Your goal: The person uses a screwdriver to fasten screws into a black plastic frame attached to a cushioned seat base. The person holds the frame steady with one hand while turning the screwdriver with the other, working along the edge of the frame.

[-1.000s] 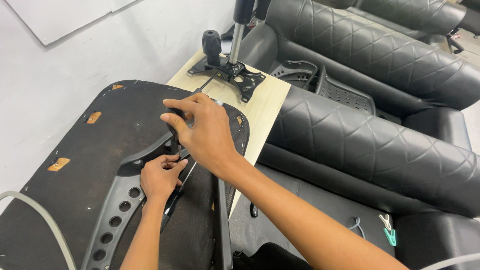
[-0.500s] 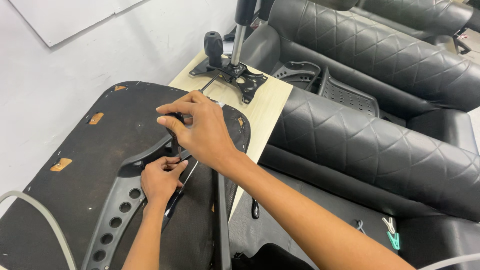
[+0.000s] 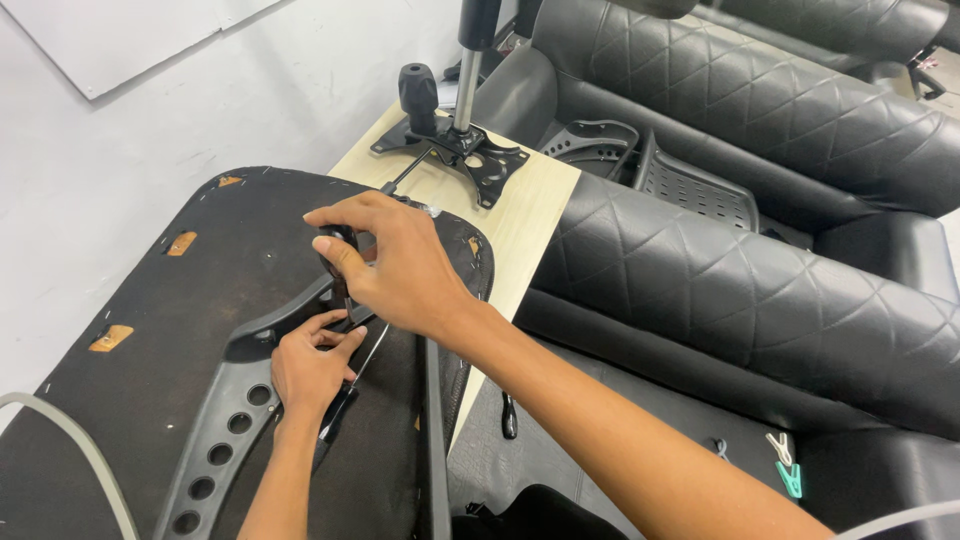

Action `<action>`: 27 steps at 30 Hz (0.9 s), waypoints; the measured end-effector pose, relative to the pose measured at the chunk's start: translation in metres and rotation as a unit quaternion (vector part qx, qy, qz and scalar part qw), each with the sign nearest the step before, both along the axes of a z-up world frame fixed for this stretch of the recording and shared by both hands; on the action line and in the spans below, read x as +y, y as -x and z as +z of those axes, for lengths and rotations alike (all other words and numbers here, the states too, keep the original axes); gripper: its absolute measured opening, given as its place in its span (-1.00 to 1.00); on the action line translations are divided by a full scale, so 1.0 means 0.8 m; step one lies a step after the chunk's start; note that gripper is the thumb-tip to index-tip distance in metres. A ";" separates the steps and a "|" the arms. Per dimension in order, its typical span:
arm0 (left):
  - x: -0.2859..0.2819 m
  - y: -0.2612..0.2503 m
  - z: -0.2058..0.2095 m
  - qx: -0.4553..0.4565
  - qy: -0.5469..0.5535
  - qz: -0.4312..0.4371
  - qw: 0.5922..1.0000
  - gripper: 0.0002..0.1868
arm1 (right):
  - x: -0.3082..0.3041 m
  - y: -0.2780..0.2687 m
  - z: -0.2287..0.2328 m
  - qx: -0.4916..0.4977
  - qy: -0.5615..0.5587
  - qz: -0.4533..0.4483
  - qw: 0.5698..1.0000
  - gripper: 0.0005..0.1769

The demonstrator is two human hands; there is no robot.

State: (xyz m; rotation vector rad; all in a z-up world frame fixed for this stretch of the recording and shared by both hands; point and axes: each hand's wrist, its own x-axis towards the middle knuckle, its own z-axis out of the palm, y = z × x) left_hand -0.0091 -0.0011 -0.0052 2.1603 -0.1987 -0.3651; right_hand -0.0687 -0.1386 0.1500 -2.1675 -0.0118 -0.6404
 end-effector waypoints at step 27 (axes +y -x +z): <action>-0.002 0.000 -0.007 -0.015 -0.010 0.002 1.000 -0.63 | -0.003 -0.003 -0.017 0.012 -0.107 0.042 0.993 -0.63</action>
